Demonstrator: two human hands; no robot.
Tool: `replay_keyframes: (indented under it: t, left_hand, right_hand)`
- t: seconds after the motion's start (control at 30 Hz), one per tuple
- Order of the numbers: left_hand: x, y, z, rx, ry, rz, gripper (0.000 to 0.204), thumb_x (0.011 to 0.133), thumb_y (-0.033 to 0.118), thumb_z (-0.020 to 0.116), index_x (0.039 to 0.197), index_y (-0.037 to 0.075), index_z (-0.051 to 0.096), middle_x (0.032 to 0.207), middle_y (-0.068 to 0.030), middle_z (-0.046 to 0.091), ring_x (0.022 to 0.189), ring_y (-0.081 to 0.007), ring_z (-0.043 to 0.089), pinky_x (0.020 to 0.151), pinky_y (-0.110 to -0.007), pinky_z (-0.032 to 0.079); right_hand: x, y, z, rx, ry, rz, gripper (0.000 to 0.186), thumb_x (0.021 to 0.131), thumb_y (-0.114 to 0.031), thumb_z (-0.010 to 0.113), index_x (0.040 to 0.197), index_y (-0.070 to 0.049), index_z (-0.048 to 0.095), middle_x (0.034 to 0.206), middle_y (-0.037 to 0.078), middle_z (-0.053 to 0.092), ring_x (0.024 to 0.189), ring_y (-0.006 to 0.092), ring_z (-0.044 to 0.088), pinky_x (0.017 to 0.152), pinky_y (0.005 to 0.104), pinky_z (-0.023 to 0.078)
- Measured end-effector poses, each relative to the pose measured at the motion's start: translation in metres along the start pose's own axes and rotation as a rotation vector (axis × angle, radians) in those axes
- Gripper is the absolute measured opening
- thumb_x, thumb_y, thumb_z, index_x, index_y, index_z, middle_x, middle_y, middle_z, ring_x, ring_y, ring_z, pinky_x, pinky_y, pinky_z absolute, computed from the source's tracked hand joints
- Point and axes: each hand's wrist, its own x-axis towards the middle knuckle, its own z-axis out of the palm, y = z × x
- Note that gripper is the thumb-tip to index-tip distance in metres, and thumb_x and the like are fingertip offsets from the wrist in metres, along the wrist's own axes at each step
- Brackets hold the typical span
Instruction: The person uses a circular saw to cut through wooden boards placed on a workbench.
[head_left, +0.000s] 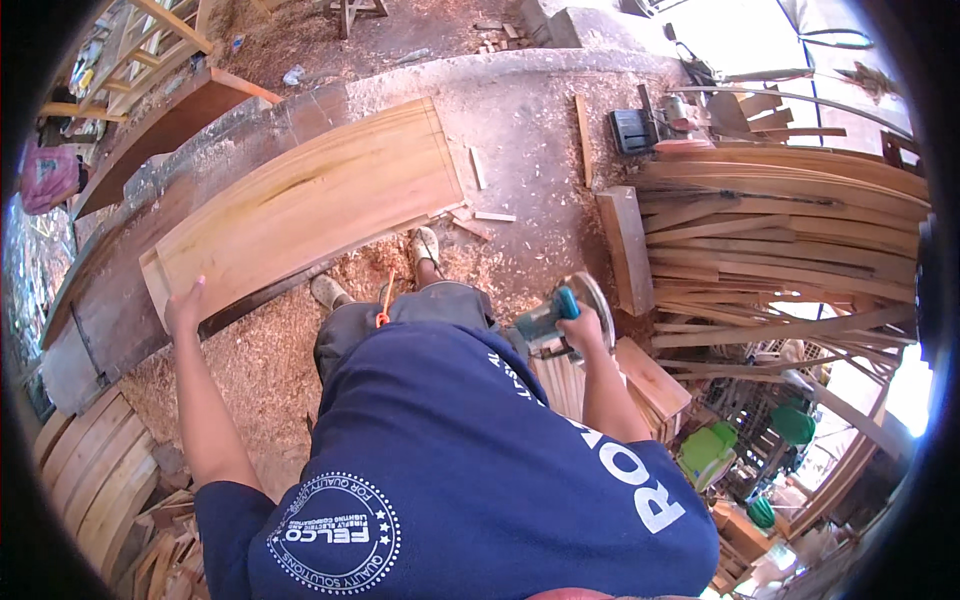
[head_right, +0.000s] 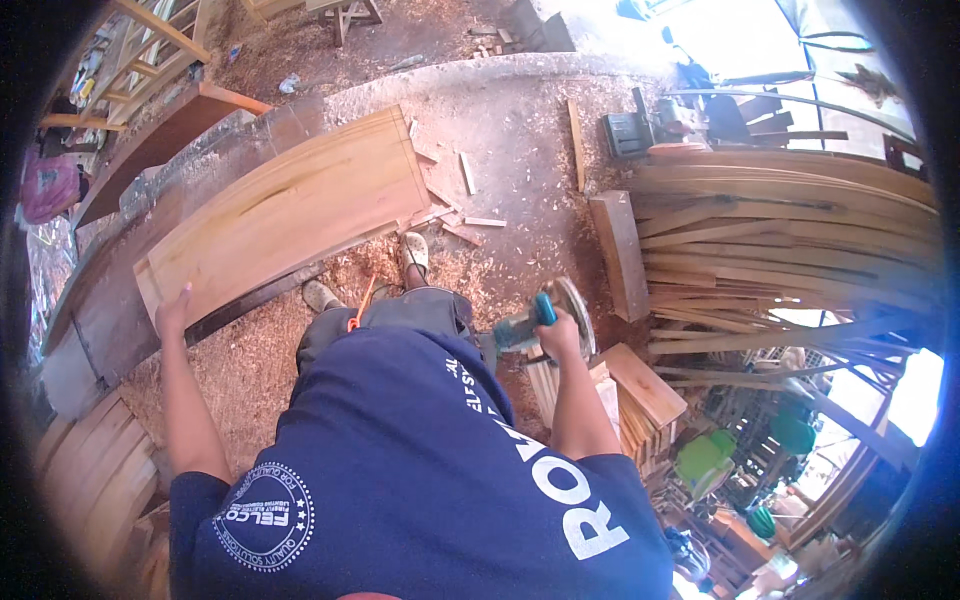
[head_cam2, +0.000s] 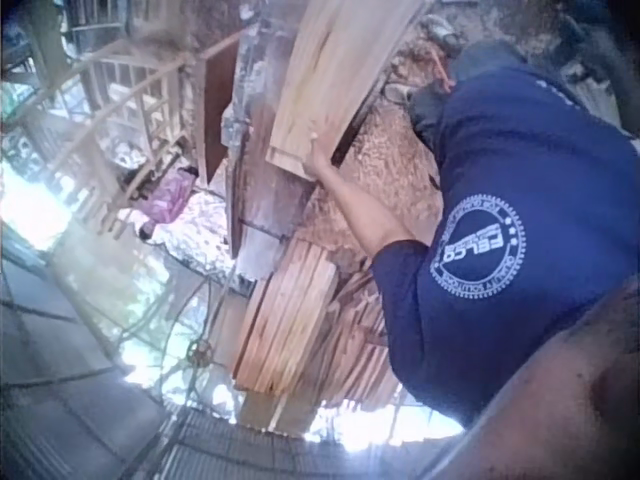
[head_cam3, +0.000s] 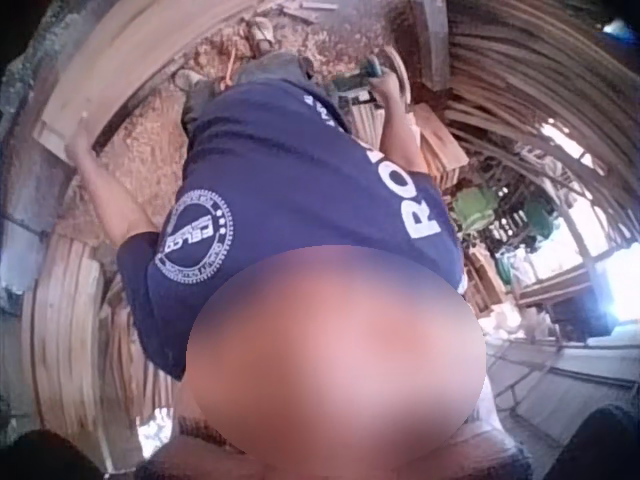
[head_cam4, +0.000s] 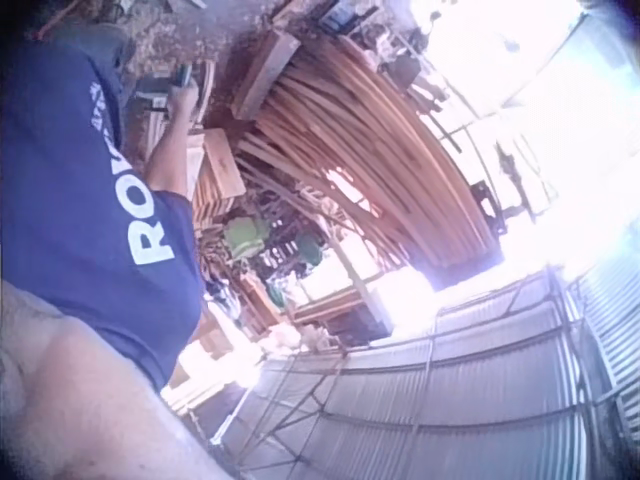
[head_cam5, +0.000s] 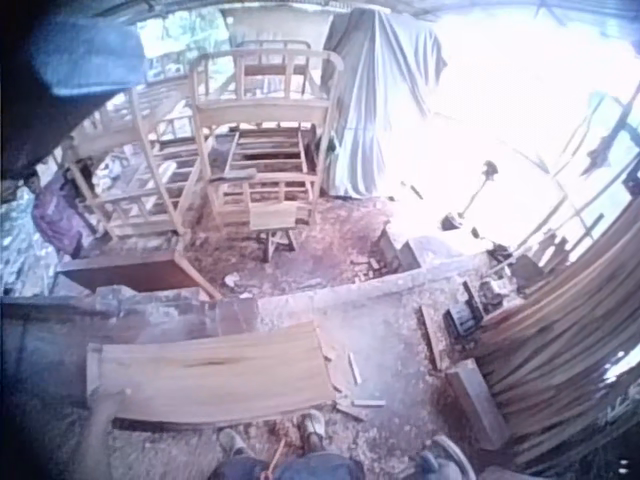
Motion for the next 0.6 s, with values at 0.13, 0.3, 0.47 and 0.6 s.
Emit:
replay_keyframes:
  t: [0.13,0.3,0.47,0.6]
  left_hand:
    - [0.0,0.026,0.018,0.321,0.176,0.021,0.087,0.085,0.07,0.071,0.141,0.003,0.064,0.139,-0.0233,0.066,0.13,-0.0378,0.062,0.108,-0.044,0.048]
    - [-0.003,0.09,0.056,0.348,0.302,0.209,0.095,0.094,0.075,0.051,0.166,0.016,0.03,0.174,-0.0145,0.021,0.158,-0.0395,0.026,0.12,-0.067,0.028]
    - [-0.04,0.163,0.121,0.291,0.435,0.467,0.081,0.1,0.071,0.043,0.165,0.022,0.033,0.174,-0.0089,0.024,0.158,-0.0436,0.021,0.118,-0.076,0.019]
    - [-0.055,0.172,0.124,0.344,0.453,0.424,0.078,0.101,0.069,0.041,0.165,0.023,0.034,0.174,-0.0064,0.024,0.158,-0.044,0.021,0.12,-0.074,0.018]
  right_hand:
    - [-0.001,-0.05,-0.017,0.119,0.11,-0.163,0.042,0.078,-0.02,0.081,0.116,-0.004,0.073,0.099,0.022,0.075,0.095,0.0397,0.073,0.086,0.0455,0.055]
    - [-0.055,-0.144,-0.042,0.424,0.158,-0.292,0.033,0.084,-0.01,0.078,0.114,0.001,0.071,0.082,0.006,0.07,0.073,0.0143,0.065,0.07,0.0335,0.053]
    - [-0.13,-0.194,-0.041,0.675,0.152,-0.343,0.032,0.086,-0.009,0.078,0.117,0.0,0.071,0.085,0.0,0.069,0.076,0.0099,0.062,0.07,0.0301,0.051]
    - [-0.155,-0.217,-0.022,0.724,0.163,-0.401,0.033,0.087,-0.01,0.076,0.118,-0.002,0.071,0.092,0.001,0.071,0.084,0.01,0.062,0.078,0.0299,0.052]
